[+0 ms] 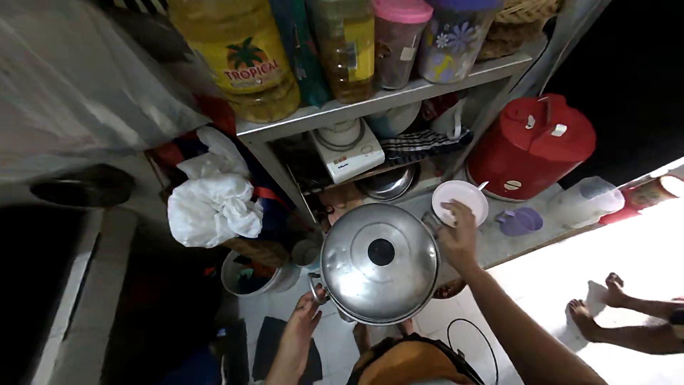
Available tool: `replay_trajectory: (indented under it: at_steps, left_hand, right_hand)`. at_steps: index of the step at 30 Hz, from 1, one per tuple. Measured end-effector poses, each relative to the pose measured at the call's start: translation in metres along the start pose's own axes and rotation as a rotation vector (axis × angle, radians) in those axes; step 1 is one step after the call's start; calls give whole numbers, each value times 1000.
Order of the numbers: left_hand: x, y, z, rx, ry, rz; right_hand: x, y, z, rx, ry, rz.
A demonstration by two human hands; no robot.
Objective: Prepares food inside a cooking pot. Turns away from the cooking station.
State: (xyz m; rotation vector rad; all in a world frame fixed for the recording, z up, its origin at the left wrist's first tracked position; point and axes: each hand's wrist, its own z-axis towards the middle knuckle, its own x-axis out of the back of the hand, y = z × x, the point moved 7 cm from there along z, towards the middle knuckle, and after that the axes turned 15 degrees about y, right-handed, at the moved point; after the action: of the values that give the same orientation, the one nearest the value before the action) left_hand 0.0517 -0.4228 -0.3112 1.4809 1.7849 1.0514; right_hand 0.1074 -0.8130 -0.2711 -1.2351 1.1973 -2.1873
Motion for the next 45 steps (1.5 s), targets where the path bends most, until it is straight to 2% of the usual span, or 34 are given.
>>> replay_trajectory:
  at_steps: [3,5,6,8,10,12,14,17,20,24,30,32,35,38,40,41,43,45]
  left_hand:
    - [-4,-6,-6,8,138,18]
    - [-6,-9,-11,5,209,7]
    - [-5,-11,-14,5,240,-6]
    - [-2,-17,-23,17,300,-36]
    - [6,-27,-31,24,340,-44]
    - [15,-39,-39,36,384,-53]
    - [25,-51,-49,68,440,-65]
    - [39,-66,-61,121,515,-84]
    - [49,-82,-70,141,555,-106]
    - [49,-93,-76,156,563,-102]
    - [41,-87,-79,88,575,-43]
    - [41,-80,-82,-28,600,67]
    - [29,-53,-96,-386,671,356]
    - [-23,-11,-102,-737,563,663]
    - [-69,12,-90,-776,383,886]
    - [-90,18,-78,-692,262,1022]
    - [-122,18,-46,-405,23,1293]
    - [-141,10,-17,-215,-106,1462]
  right_hand:
    - [-49,-63,-27,259,-405,-93]
    - [-81,-85,-39,336,-628,-212]
    - [-92,-90,-42,357,-682,-236]
    - [-100,-99,-42,380,-706,-213]
    - [-85,-113,-40,402,-660,-141]
    - [-42,-127,-25,453,-512,-70]
    - [19,-130,0,510,-287,-28]
    - [107,-97,43,528,39,-165]
    - [144,-47,62,402,149,-365]
    - [116,15,63,268,18,-515]
    - [47,80,53,229,-151,-511]
    - [32,96,51,216,-190,-508]
    - [17,118,48,194,-210,-510]
    - [9,133,45,164,-216,-516]
    - [5,139,43,162,-217,-514]
    - [2,142,43,160,-224,-516]
    - [0,145,41,153,-233,-528]
    - [0,143,39,152,-234,-533]
